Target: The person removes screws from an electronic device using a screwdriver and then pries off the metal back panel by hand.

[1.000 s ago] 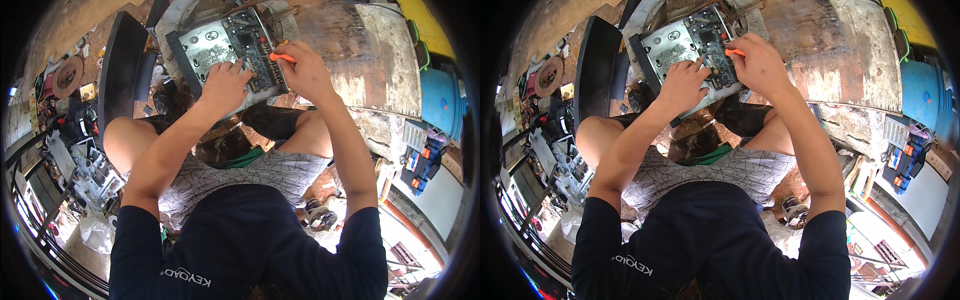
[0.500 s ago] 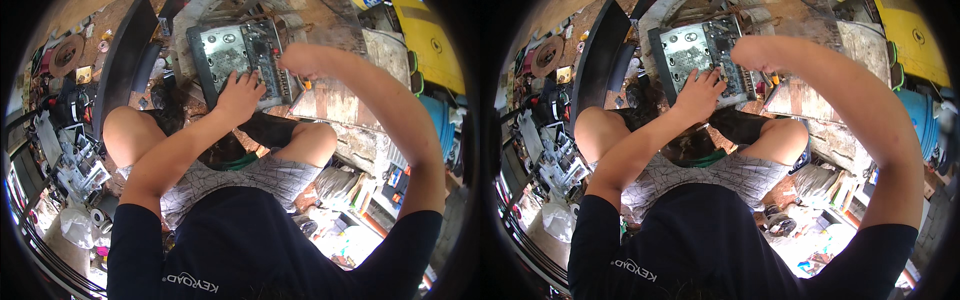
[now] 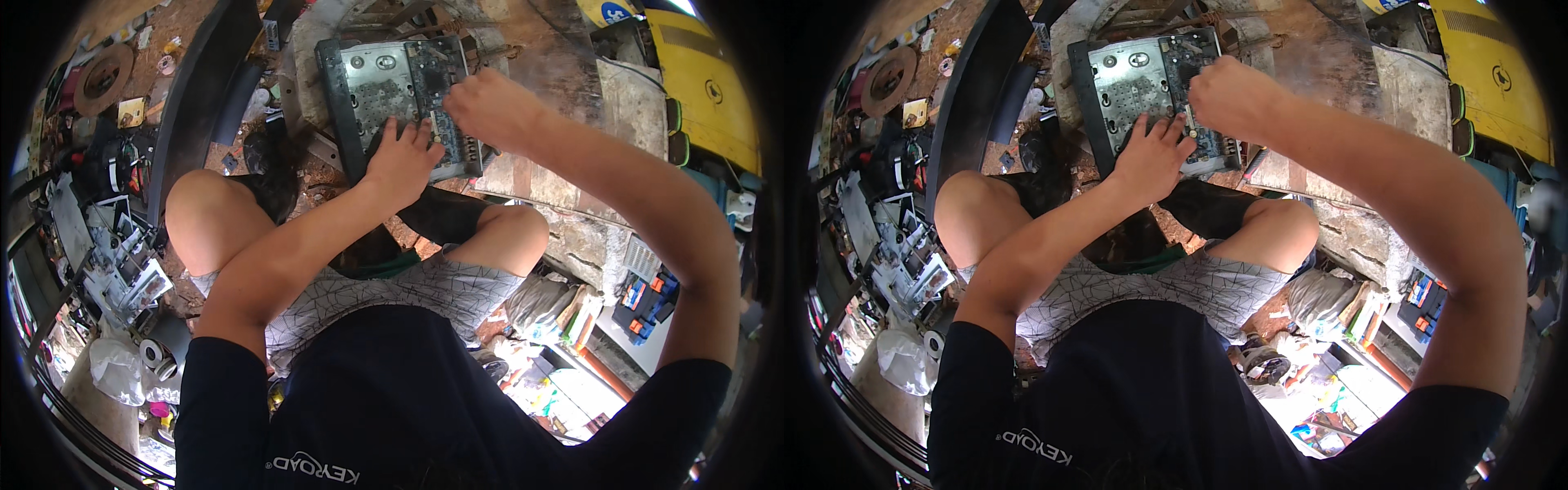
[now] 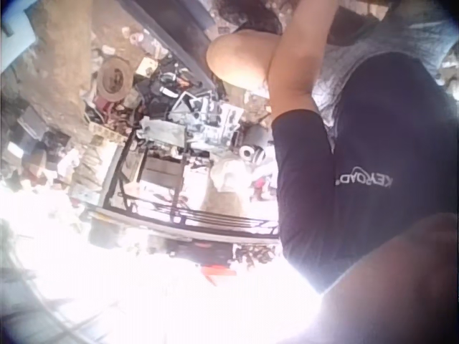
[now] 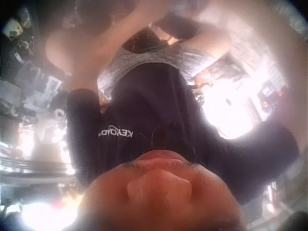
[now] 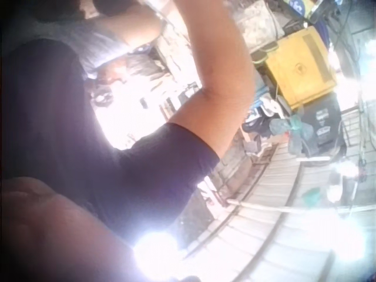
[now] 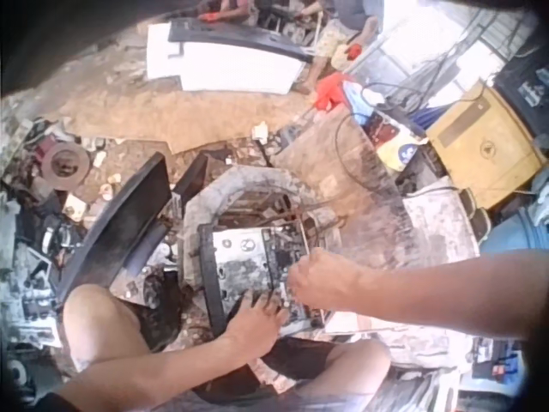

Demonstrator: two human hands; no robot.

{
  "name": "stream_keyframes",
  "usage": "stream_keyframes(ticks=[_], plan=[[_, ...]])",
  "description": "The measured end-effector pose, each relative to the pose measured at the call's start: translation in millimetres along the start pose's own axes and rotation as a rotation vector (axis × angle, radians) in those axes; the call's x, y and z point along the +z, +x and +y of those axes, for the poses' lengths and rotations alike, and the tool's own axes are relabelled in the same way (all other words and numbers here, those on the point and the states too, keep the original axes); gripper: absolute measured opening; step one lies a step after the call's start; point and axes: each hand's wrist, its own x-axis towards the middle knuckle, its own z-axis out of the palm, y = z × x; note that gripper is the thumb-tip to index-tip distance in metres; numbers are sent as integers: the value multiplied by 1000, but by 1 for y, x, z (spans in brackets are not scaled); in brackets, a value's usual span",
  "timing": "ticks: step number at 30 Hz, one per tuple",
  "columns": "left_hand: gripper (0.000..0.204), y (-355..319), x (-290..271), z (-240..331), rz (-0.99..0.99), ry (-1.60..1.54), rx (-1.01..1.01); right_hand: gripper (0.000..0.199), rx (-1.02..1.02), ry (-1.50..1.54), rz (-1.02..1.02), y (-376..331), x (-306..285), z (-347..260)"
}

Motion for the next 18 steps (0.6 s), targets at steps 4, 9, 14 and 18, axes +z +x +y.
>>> stream_keyframes(ticks=[4,9,14,18], plan=[[48,5,-1,6,-29,2,-8,10,470,552,49,-1,5,-3],[51,5,-6,7,-66,24,-8,11,801,1287,-365,-2,-3,20],[53,9,-8,7,-102,53,-10,13,260,506,-422,4,-2,15],[54,6,-5,6,-97,63,-20,13,8,-31,-15,4,-1,-12]])
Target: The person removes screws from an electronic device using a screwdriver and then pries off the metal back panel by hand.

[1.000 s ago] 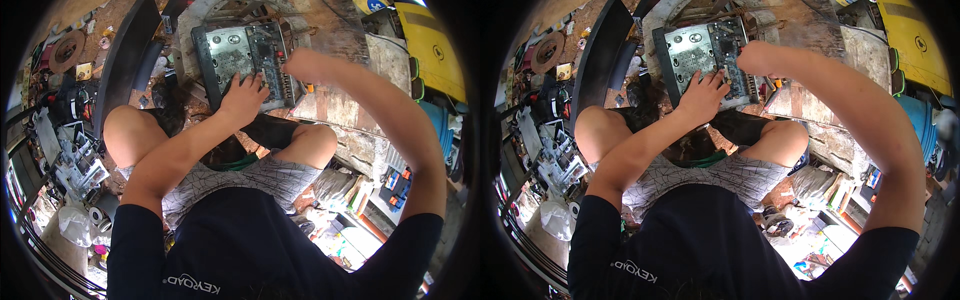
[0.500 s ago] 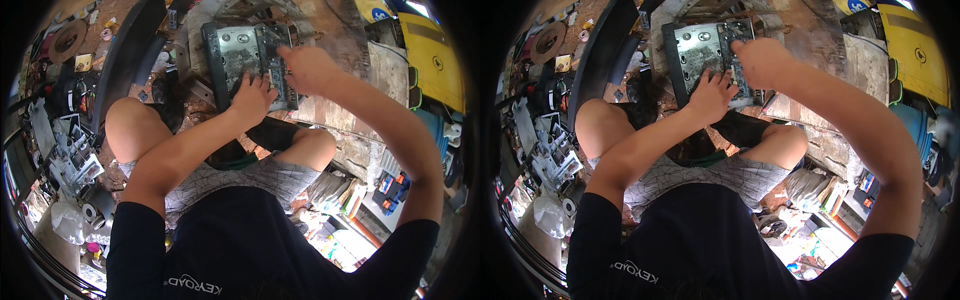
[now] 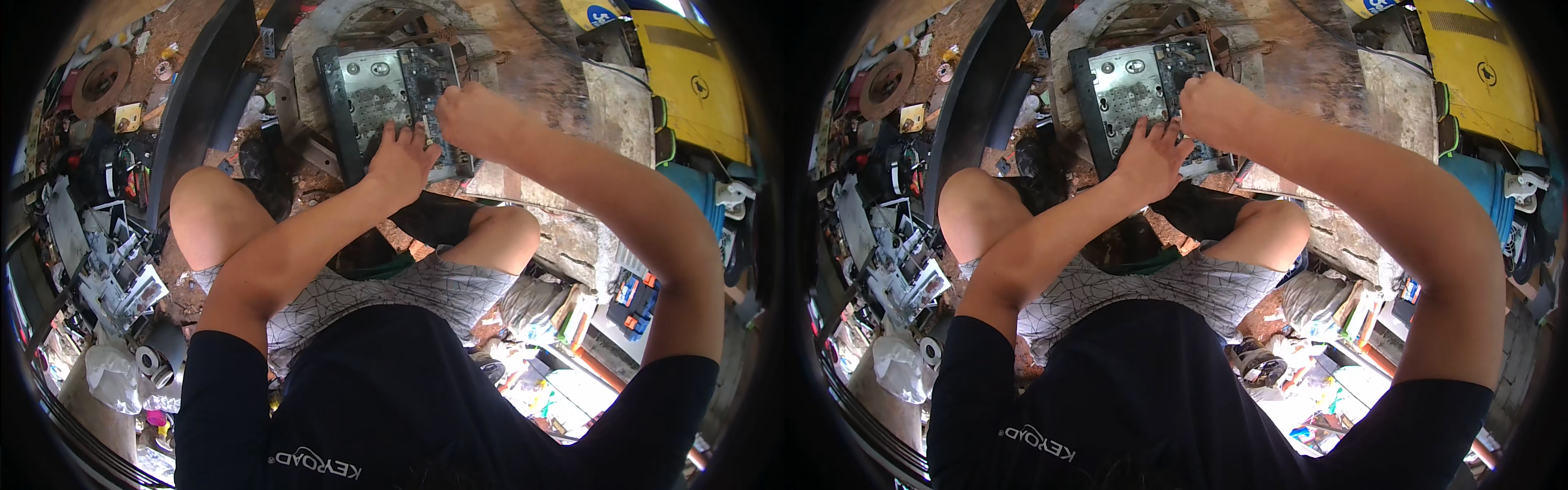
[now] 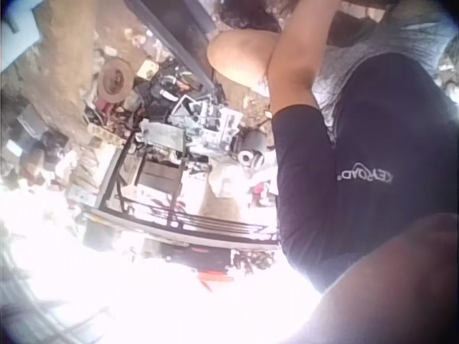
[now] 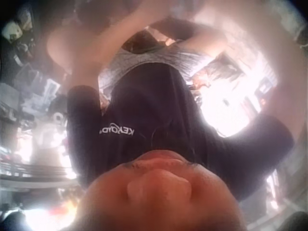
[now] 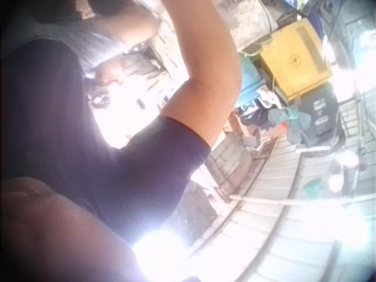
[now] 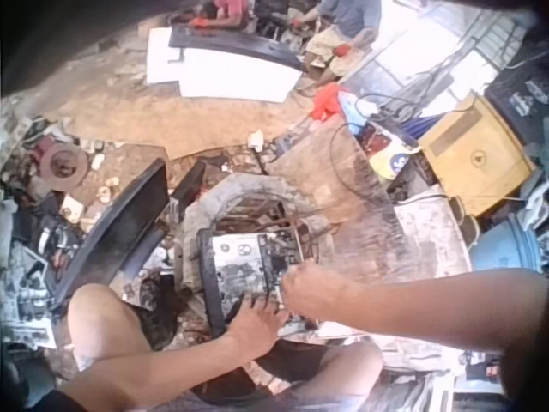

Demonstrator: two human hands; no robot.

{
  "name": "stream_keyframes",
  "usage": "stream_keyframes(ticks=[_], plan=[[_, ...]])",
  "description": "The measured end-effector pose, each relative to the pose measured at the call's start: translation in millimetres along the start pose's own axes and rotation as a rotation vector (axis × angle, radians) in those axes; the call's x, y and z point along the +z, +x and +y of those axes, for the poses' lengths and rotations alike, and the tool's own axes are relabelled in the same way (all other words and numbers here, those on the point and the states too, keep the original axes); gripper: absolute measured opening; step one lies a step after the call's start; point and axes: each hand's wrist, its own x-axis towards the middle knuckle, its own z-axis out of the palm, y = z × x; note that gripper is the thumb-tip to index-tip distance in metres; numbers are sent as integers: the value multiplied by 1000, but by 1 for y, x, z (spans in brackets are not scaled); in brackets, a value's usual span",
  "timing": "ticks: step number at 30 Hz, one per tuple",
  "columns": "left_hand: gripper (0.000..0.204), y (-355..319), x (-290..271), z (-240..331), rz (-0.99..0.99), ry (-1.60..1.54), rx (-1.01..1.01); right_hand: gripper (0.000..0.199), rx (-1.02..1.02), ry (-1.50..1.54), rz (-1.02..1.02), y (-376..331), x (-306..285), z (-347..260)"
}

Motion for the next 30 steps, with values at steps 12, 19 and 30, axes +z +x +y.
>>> stream_keyframes(ticks=[12,19,30], plan=[[57,0,-5,1,5,-39,3,17,446,827,-402,2,3,26],[58,-1,1,2,19,7,0,15,26,80,-62,4,1,-9],[60,1,-6,3,-37,-44,2,15,674,1160,-457,3,3,30]])
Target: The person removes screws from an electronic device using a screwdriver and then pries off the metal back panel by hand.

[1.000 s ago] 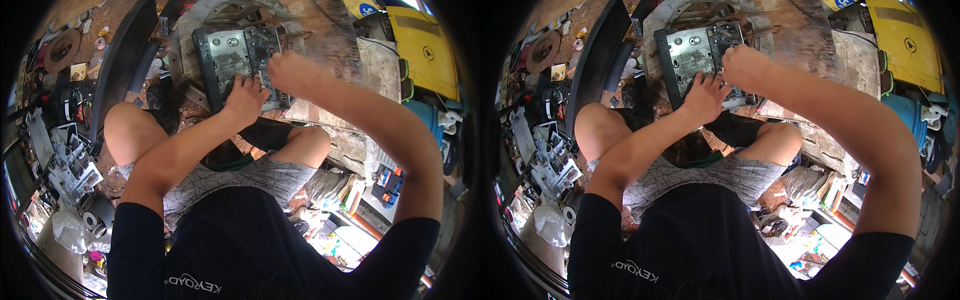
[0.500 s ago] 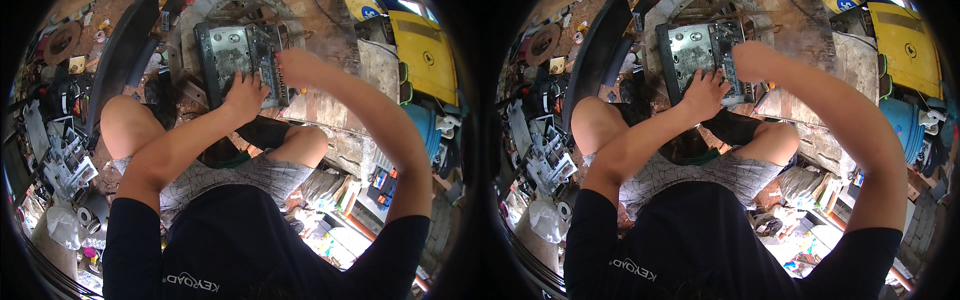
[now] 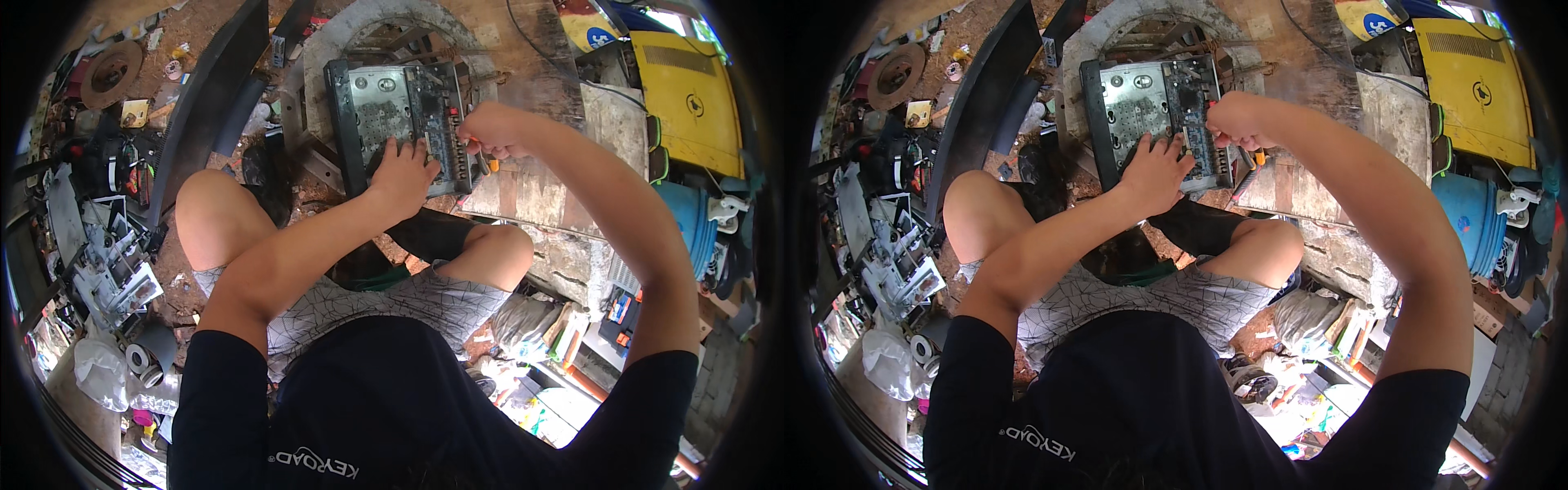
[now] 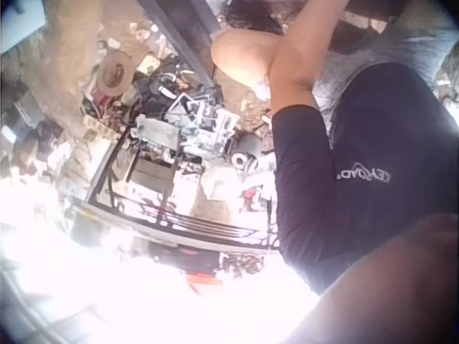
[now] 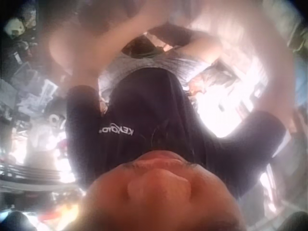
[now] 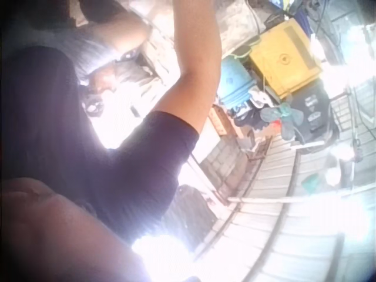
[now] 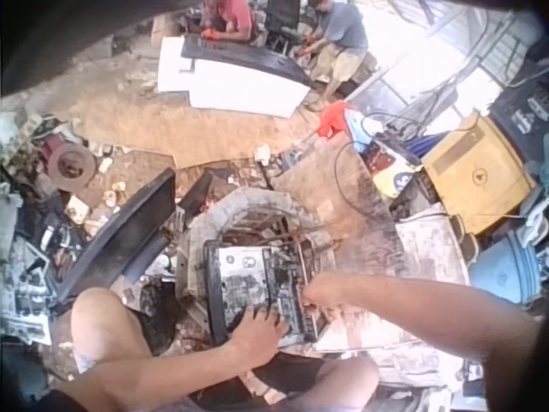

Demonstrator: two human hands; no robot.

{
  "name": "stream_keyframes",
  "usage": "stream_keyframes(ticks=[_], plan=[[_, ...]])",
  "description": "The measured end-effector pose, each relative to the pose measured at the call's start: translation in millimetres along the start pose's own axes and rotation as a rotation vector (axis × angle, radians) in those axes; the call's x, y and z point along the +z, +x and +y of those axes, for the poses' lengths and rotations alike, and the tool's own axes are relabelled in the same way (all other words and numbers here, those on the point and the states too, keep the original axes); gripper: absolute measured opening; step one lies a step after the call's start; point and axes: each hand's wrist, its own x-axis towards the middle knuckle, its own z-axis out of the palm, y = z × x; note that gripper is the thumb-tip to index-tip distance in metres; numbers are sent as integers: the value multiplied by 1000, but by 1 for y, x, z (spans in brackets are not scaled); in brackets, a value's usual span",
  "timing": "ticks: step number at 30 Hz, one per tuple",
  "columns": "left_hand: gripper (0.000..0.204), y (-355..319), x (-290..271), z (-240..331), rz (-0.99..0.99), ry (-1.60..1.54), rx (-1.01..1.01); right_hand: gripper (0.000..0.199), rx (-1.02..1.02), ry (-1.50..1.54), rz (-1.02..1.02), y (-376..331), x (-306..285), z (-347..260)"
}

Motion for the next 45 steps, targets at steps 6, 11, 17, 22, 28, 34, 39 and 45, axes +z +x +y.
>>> stream_keyframes(ticks=[6,11,17,22,28,34,39,45], plan=[[63,-2,1,-2,-39,3,-12,12,-552,-1116,258,-5,20,-25],[62,1,-8,-3,-98,-68,-15,17,-511,-1080,447,-14,24,-32],[61,0,-10,-1,-86,-55,-7,30,-288,-157,417,-16,17,-12],[60,-3,-7,-6,-8,-94,3,30,115,-166,31,-15,-9,-34],[41,16,-58,-35,-25,-228,-79,20,-593,-897,497,-19,20,-2],[32,31,-48,-70,391,-418,-114,43,-527,-423,647,-30,37,-3],[21,49,-35,-34,280,-524,25,56,-684,-109,987,-20,67,51],[14,43,-46,-49,319,-521,-46,66,-706,69,920,-15,64,35]])
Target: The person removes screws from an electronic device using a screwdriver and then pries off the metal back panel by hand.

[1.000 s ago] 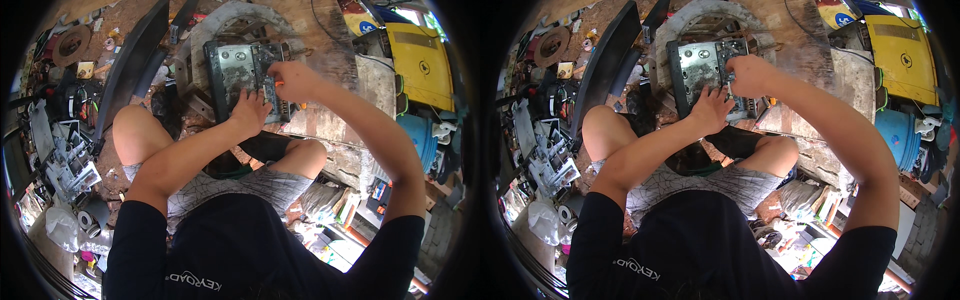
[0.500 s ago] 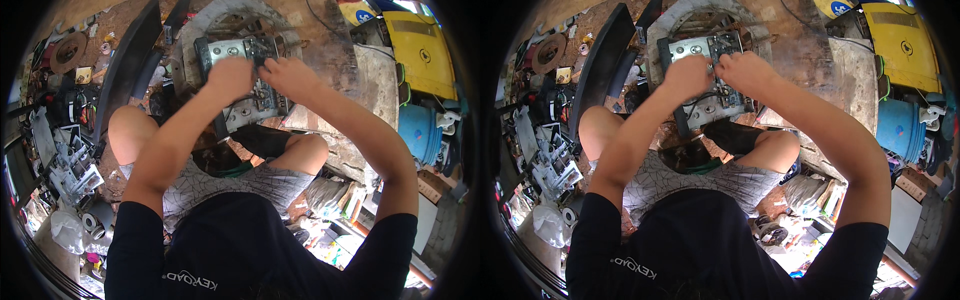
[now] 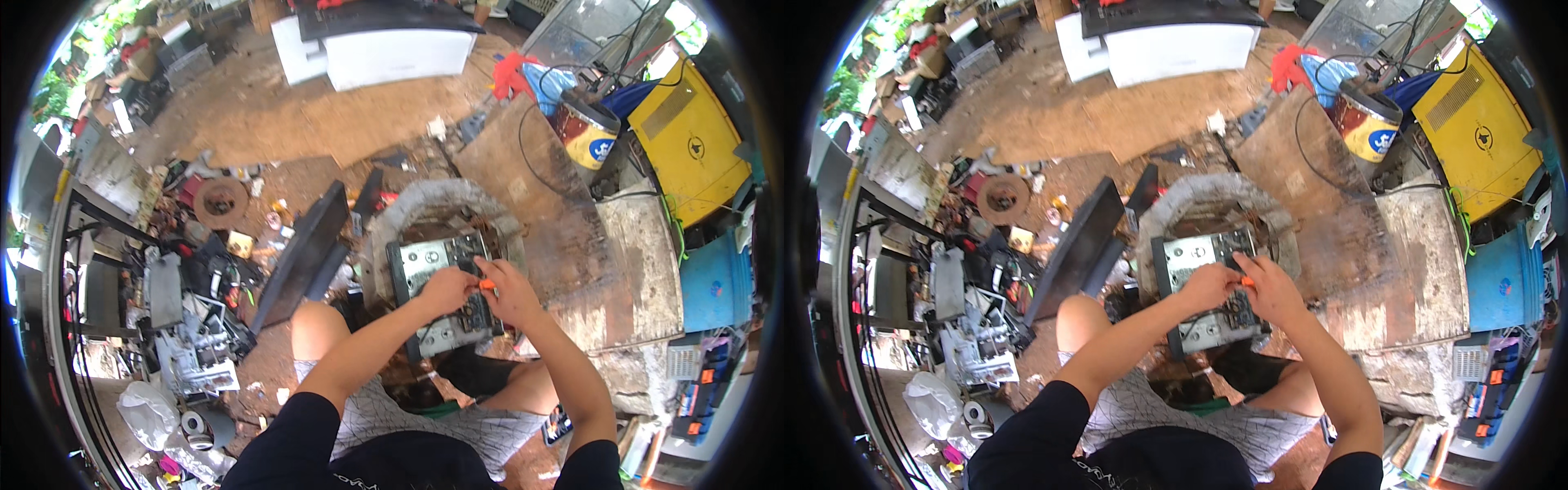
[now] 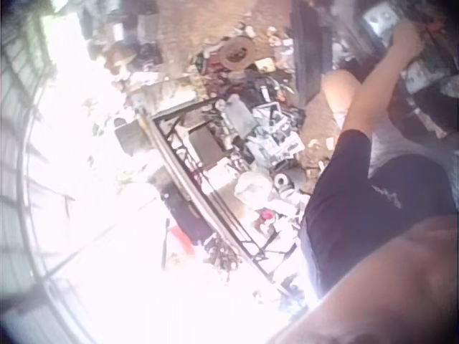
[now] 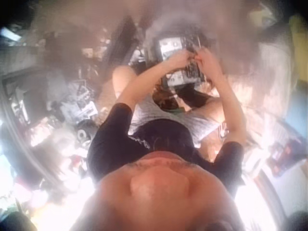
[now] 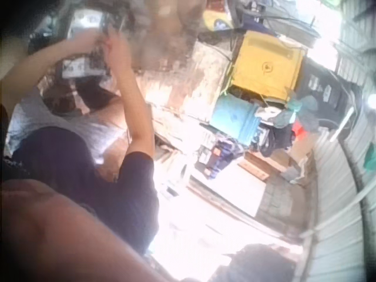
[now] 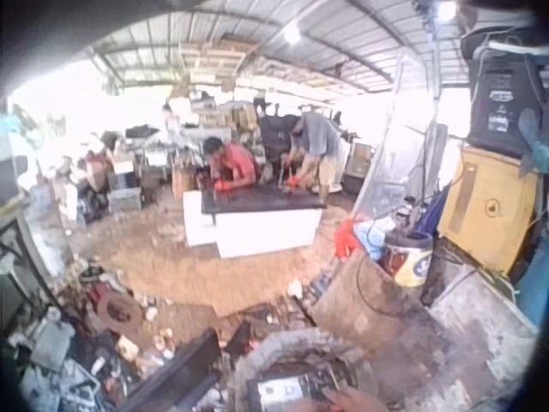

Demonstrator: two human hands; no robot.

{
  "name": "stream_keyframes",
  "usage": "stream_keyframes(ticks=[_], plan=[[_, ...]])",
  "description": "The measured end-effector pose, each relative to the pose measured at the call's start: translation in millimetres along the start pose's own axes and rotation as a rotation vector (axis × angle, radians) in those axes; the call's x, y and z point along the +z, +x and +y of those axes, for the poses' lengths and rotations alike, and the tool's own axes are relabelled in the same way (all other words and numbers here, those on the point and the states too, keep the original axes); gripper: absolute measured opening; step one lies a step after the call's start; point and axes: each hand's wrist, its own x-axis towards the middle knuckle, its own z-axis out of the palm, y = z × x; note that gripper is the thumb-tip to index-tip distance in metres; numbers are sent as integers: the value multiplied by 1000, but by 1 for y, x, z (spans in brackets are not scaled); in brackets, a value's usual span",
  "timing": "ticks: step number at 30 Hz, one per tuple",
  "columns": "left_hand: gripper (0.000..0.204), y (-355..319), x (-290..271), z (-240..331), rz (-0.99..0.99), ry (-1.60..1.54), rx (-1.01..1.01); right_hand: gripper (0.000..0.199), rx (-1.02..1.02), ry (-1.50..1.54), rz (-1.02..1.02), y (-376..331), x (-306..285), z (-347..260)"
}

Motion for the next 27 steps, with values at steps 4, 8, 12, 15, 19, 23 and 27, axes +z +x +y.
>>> stream_keyframes(ticks=[4,8,12,15,19,23,27], plan=[[15,6,2,2,65,8,34,54,150,18,199,-11,-14,-23],[19,10,3,14,32,63,-7,43,288,-60,57,-20,-10,-19],[29,5,20,1,140,74,130,36,120,-60,44,-10,-10,-13],[27,13,19,-6,-197,132,-6,40,-66,-87,51,-11,-10,-3],[18,27,1,-11,-130,104,15,39,145,-50,35,-1,-22,-25],[28,39,-8,-1,-159,217,28,33,237,-105,56,10,-13,-3],[30,46,-24,-4,-300,177,2,30,30,-48,49,8,-12,10]])
